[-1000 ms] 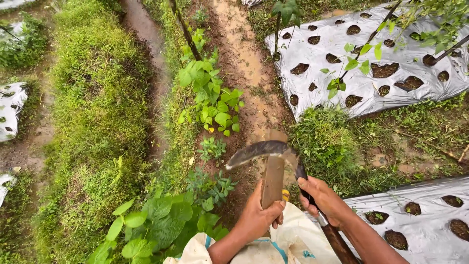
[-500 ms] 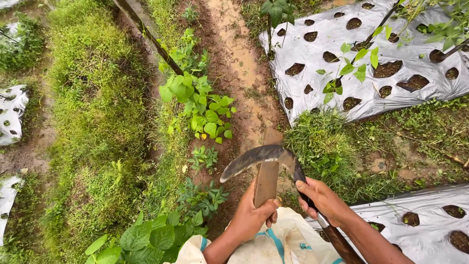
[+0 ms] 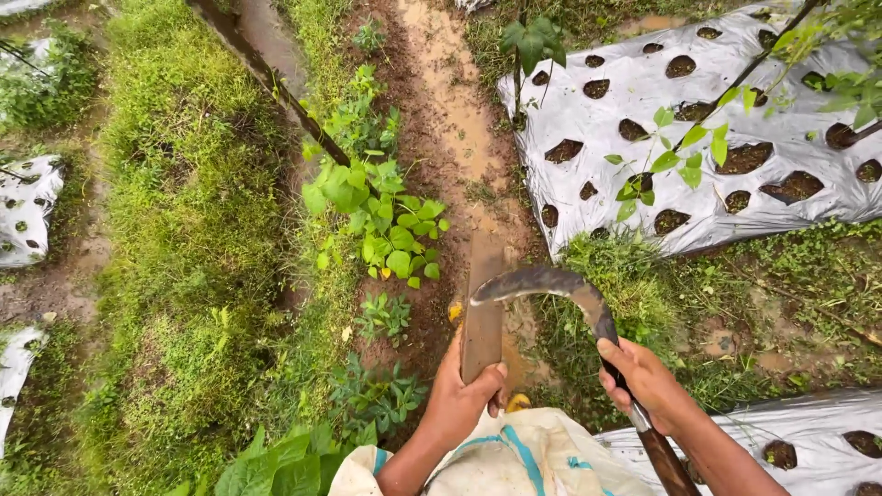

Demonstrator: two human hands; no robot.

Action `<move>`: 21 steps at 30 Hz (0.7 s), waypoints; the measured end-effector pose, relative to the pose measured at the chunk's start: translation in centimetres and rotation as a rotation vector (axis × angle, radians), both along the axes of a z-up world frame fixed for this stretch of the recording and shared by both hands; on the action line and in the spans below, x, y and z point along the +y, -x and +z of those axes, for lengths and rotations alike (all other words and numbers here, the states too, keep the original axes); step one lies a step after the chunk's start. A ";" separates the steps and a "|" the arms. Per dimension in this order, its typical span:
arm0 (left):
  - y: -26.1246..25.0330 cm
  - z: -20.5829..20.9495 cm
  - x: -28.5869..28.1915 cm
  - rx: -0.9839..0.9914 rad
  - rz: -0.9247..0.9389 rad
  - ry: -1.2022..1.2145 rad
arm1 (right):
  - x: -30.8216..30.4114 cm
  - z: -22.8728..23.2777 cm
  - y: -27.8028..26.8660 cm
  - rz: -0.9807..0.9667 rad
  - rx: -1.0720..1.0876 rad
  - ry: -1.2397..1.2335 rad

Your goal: The person sharpens a curved blade, likely a sickle, using a rectangular sharpening stone. They hold the stone in one hand and the tool in the other, repeatedly drawing the blade across the stone's surface while standing in a garden.

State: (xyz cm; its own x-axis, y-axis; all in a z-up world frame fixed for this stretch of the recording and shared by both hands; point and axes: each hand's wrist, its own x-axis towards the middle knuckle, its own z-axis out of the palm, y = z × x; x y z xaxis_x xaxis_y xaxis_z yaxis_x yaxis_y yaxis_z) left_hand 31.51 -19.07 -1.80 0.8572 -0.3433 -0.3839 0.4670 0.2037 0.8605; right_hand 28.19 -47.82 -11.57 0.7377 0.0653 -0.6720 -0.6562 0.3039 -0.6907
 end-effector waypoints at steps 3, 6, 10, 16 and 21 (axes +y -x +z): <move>-2.7 -0.1 -0.6 0.028 -0.027 -0.001 | -0.1 0.2 -3.7 -0.039 -0.029 0.065; -6.0 -0.8 -0.4 -0.003 0.003 -0.014 | -0.7 -0.1 -6.4 -0.007 0.010 0.037; -11.2 -2.1 -0.1 0.006 0.011 -0.004 | -0.4 -1.2 -12.4 -0.075 -0.015 0.077; -19.9 -2.4 1.8 0.030 0.106 -0.006 | 1.2 -1.7 -22.5 0.062 0.008 0.087; -27.1 -1.3 3.1 0.039 0.137 -0.061 | 2.6 -0.3 -29.6 0.081 0.058 0.081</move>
